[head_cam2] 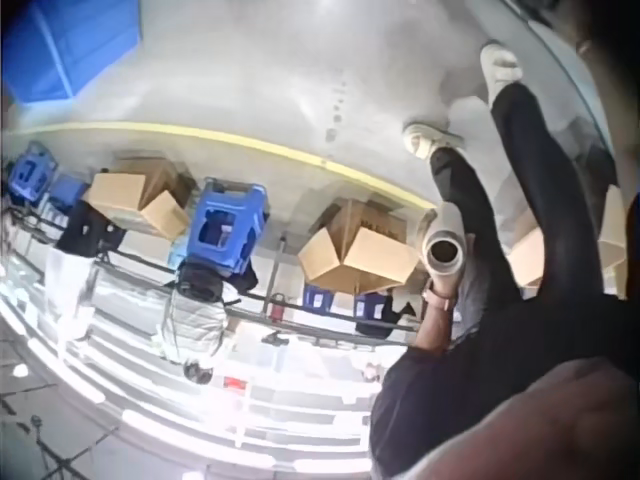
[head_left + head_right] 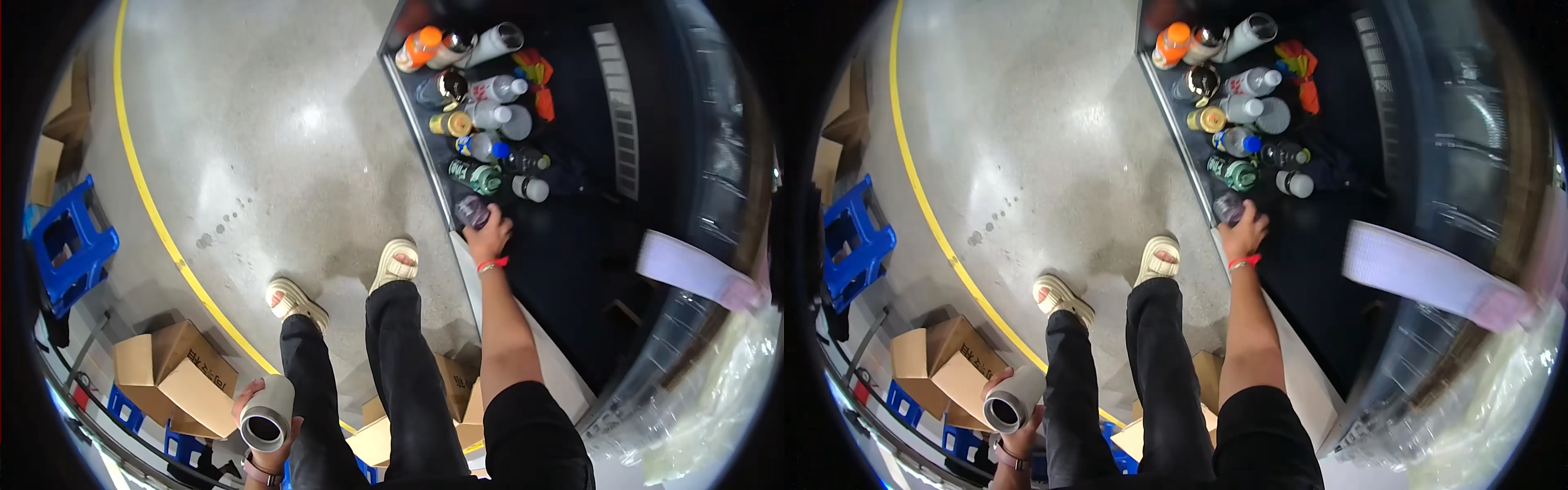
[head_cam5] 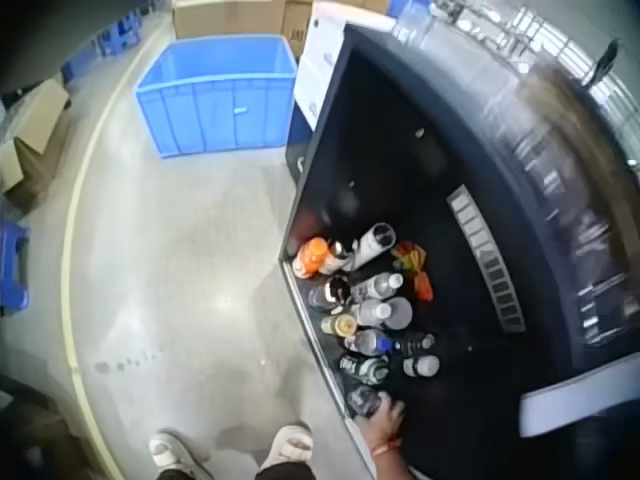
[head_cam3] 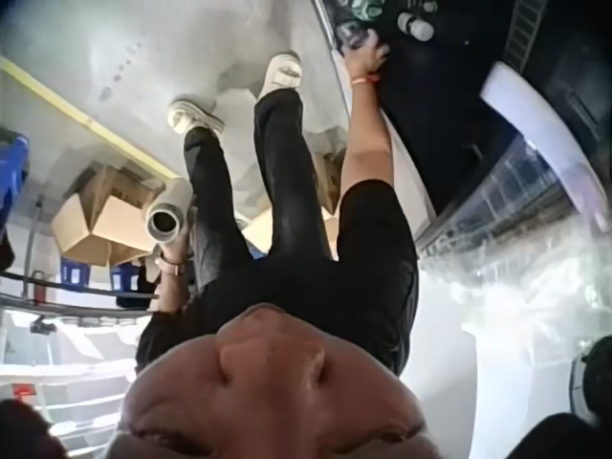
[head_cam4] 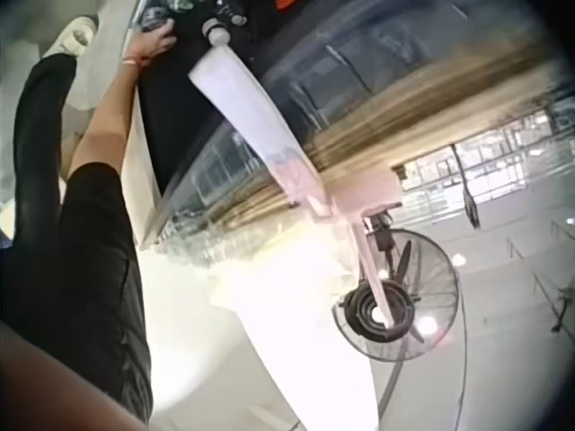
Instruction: Inspecting a white bottle and then showing a live insect inside a translucent purple cup.
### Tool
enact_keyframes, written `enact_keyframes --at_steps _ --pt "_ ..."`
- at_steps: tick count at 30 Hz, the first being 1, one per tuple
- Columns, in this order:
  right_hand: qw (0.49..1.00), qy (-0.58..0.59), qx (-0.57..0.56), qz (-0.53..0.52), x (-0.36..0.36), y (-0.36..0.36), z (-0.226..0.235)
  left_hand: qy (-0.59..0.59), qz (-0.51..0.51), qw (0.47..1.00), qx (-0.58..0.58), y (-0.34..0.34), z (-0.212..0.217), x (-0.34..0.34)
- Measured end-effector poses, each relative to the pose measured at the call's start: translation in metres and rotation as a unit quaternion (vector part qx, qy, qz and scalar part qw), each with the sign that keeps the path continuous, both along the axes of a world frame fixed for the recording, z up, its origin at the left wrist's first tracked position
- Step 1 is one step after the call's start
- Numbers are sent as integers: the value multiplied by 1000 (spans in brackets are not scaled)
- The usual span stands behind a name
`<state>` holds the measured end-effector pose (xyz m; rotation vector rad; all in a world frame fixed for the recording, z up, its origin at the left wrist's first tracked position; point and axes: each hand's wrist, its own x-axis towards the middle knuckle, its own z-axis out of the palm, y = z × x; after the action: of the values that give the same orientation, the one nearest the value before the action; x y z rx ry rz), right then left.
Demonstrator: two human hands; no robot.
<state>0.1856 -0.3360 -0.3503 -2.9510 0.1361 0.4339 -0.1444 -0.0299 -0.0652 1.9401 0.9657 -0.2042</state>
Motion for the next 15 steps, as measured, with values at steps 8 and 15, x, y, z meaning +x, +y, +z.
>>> enact_keyframes --at_steps 8,15 --pt "955 -6 250 162 -83 94 223 -130 -22 987 88 40 97 45" --pt "855 -117 475 172 -105 137 503 -398 -90 906 110 67 239 94"
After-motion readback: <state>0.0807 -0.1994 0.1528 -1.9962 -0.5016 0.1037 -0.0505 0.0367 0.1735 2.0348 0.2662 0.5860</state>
